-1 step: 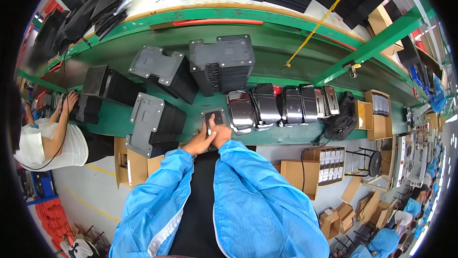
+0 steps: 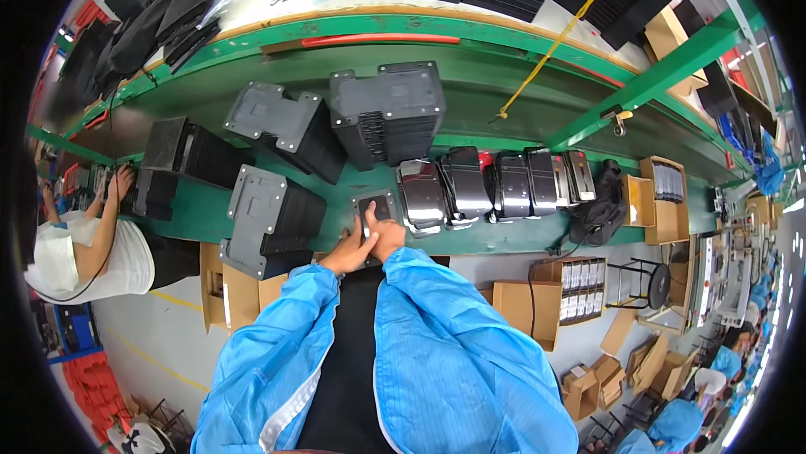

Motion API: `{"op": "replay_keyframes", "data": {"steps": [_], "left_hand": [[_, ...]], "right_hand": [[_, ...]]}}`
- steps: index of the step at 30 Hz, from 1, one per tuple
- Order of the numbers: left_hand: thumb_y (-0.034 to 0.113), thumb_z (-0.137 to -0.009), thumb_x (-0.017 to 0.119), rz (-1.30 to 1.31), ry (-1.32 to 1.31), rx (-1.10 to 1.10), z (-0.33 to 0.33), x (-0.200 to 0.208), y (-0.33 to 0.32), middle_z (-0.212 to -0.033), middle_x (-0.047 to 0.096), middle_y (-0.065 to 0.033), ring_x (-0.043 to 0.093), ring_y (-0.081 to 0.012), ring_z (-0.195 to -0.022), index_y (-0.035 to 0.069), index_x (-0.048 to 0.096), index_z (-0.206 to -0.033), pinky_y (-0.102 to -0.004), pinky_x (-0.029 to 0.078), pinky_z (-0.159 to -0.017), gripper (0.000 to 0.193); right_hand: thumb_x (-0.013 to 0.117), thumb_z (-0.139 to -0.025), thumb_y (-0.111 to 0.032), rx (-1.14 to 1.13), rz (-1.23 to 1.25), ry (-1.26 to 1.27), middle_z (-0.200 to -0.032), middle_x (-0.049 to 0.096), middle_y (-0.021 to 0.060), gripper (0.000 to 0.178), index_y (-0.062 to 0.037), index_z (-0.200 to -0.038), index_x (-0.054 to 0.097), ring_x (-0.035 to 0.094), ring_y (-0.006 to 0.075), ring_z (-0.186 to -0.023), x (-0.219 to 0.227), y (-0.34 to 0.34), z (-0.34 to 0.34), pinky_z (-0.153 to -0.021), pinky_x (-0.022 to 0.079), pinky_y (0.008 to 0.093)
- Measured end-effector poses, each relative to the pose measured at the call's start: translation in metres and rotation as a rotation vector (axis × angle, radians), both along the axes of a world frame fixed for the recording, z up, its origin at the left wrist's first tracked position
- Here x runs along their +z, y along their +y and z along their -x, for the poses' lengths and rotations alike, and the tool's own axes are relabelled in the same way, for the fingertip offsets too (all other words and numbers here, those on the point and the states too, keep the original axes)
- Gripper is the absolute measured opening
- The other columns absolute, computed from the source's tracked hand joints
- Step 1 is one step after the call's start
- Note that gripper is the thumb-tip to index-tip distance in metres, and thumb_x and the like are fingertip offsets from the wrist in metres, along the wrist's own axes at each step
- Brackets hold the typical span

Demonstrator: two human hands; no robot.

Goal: Assembling and inspecting electronic modules on a production line.

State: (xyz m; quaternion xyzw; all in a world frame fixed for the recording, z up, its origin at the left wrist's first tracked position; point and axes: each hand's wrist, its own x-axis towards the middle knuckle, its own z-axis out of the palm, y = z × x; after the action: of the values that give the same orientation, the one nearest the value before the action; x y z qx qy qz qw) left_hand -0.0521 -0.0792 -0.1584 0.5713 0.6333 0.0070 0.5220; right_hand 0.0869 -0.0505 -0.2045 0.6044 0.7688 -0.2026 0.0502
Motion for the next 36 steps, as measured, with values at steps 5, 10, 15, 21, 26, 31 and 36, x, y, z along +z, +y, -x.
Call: {"op": "replay_keyframes", "data": {"steps": [5,10,15,21,26,31,36], "left_hand": [[0.075,-0.099,0.027,-0.075,0.047,-0.017,0.003,0.006,0.004,-0.166,0.016,-0.0293,0.009,-0.0544,-0.152,-0.003,0.011,-0.161,-0.0596,0.013,-0.124,0.101],[0.072,-0.1,0.029,-0.062,-0.107,0.157,0.026,0.001,0.016,-0.166,0.016,-0.0288,0.014,-0.0533,-0.152,-0.001,0.012,-0.162,-0.0523,0.018,-0.124,0.097],[0.061,-0.098,0.05,-0.188,-0.118,0.269,0.028,-0.016,0.01,-0.163,0.022,-0.03,0.031,-0.0534,-0.145,0.002,0.016,-0.162,-0.0459,0.032,-0.119,0.093],[0.051,-0.085,0.074,-0.341,0.17,0.187,0.002,-0.007,0.014,-0.146,0.038,-0.033,0.051,-0.0517,-0.127,0.007,0.014,-0.163,-0.0483,0.045,-0.108,0.108],[0.056,-0.075,0.08,-0.219,0.374,0.143,-0.043,0.013,0.05,-0.134,0.041,-0.0339,0.054,-0.049,-0.119,0.012,0.005,-0.165,-0.0498,0.049,-0.1,0.125],[0.063,-0.071,0.079,-0.142,0.567,0.11,-0.07,0.011,0.06,-0.138,0.038,-0.0384,0.054,-0.0501,-0.119,0.013,-0.002,-0.165,-0.049,0.049,-0.099,0.134],[0.064,-0.071,0.077,-0.075,0.568,0.089,-0.068,0.012,0.066,-0.138,0.038,-0.0386,0.051,-0.0518,-0.123,0.015,-0.006,-0.165,-0.0507,0.047,-0.103,0.135]], "right_hand": [[0.061,-0.089,-0.04,-0.042,0.091,0.164,-0.092,0.073,0.0273,0.089,-0.0057,-0.16,0.02,0.073,0.0438,-0.084,0.029,0.014,-0.001,-0.073,0.058,0.0523],[0.06,-0.09,-0.047,-0.138,0.161,0.418,-0.097,0.07,0.034,0.086,-0.0101,-0.16,0.025,0.069,0.0509,-0.092,0.086,0.013,-0.008,-0.08,0.056,0.0564],[0.064,-0.09,-0.046,-0.353,-0.011,0.369,-0.109,0.067,0.0337,0.082,-0.0156,-0.159,0.03,0.069,0.0509,-0.091,0.137,0.015,-0.05,-0.079,0.056,0.0573],[0.067,-0.09,-0.033,-0.342,-0.122,0.206,-0.112,0.063,0.0297,0.071,-0.0102,-0.151,0.04,0.068,0.0482,-0.09,0.116,0.01,-0.072,-0.079,0.056,0.0563],[0.072,-0.084,-0.024,-0.143,0.055,0.275,-0.111,0.062,0.0251,0.054,-0.0039,-0.129,0.05,0.069,0.0465,-0.09,0.056,-0.06,-0.071,-0.076,0.058,0.0527],[0.075,-0.081,-0.021,-0.108,0.086,0.325,-0.117,0.062,0.0212,0.056,-0.0071,-0.13,0.05,0.065,0.0451,-0.101,0.017,-0.063,-0.066,-0.083,0.055,0.053],[0.079,-0.08,-0.021,-0.008,0.061,0.353,-0.121,0.06,0.0176,0.056,-0.0111,-0.128,0.052,0.066,0.0429,-0.101,0.017,-0.053,-0.079,-0.082,0.056,0.0525]]}}
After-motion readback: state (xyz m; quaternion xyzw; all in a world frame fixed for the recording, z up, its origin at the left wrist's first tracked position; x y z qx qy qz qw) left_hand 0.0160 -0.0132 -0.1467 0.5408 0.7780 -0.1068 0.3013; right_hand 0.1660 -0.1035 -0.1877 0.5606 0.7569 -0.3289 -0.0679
